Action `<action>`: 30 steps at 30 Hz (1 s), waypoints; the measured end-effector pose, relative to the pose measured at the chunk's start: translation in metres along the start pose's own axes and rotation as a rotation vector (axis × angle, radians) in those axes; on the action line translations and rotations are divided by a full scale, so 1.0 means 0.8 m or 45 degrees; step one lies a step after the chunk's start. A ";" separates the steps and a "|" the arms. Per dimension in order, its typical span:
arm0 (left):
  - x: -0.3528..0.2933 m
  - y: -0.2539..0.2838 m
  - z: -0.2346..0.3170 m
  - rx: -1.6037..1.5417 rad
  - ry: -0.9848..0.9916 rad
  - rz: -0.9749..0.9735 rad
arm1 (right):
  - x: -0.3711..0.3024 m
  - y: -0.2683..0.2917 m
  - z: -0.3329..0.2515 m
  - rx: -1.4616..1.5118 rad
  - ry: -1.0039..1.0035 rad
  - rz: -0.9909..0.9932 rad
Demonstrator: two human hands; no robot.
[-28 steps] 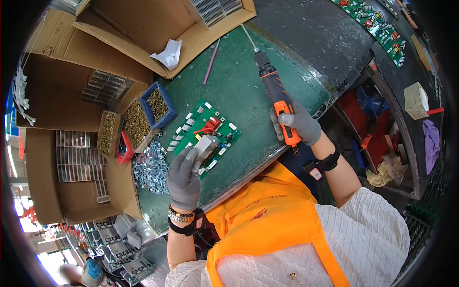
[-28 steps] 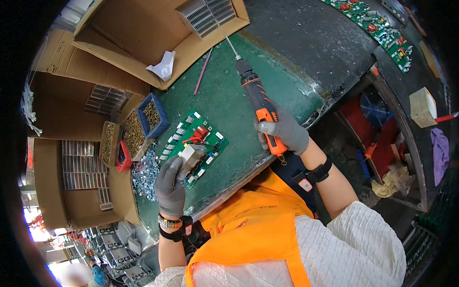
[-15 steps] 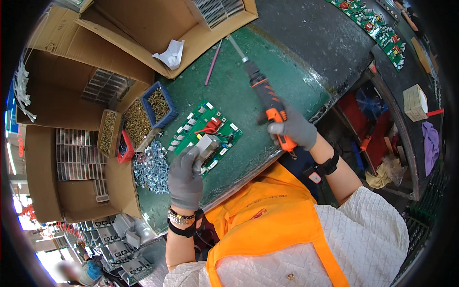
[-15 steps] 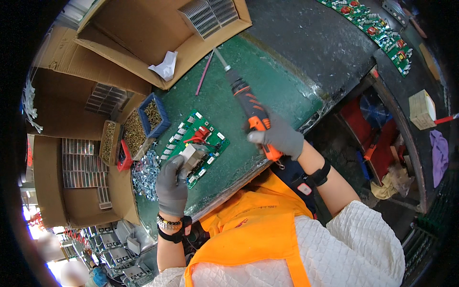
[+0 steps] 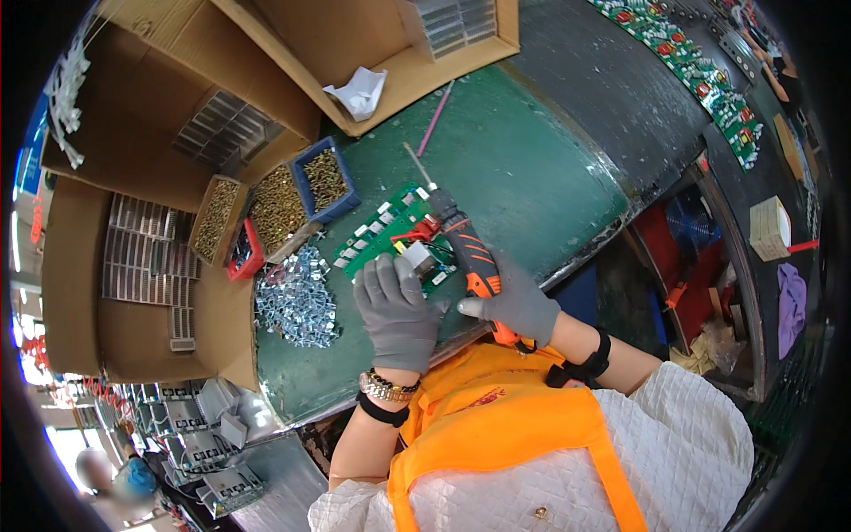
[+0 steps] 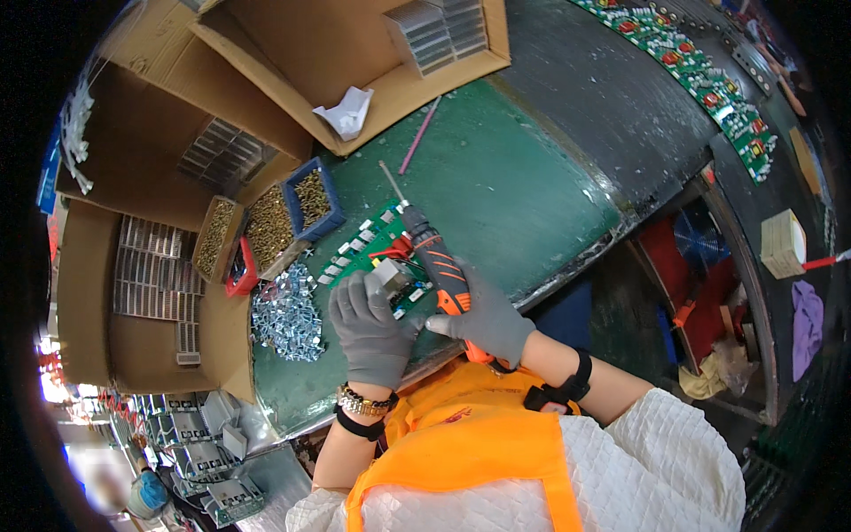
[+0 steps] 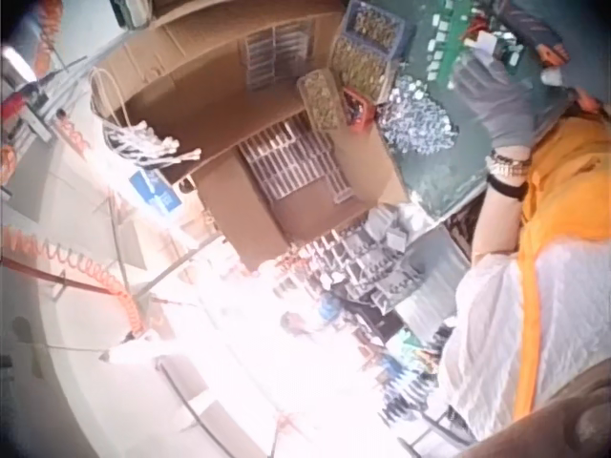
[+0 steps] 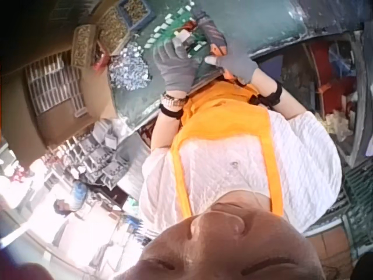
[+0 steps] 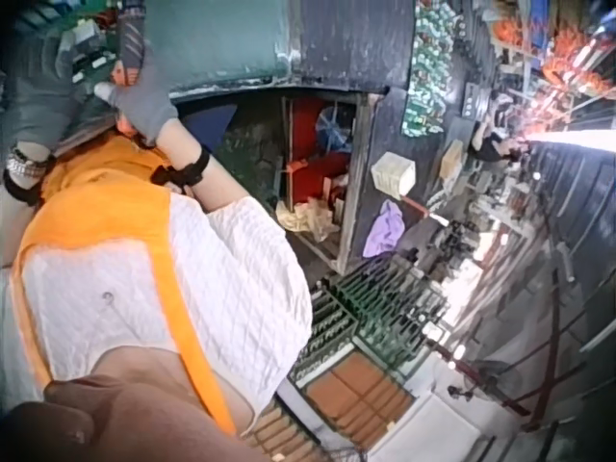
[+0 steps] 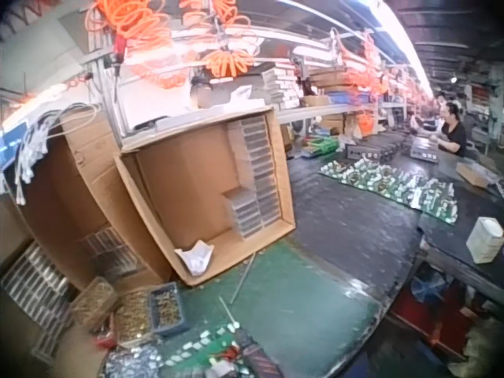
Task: Assembling and screwing components onto printed circuit boards using a power screwdriver in a manufacturing setting.
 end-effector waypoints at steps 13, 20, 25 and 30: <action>-0.025 0.010 -0.027 -0.116 0.118 0.105 | -0.031 0.020 -0.023 1.012 0.038 -0.320; -0.039 0.002 -0.048 -0.036 0.143 0.426 | -0.046 0.006 -0.041 0.962 0.073 -0.434; -0.027 0.020 -0.043 -0.017 0.065 0.175 | -0.048 0.012 -0.024 1.190 0.047 -0.358; -0.011 0.063 -0.013 0.061 0.071 -0.225 | -0.056 0.027 -0.016 1.343 0.050 -0.302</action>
Point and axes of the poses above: each hand's wrist, its own x-axis towards the middle knuckle, its own y-axis out of the back of the hand, z = x × y, the point moved 3 cm from there along x, towards the middle knuckle, and after that the axes turned 2 degrees about x, right-handed, at the moved point
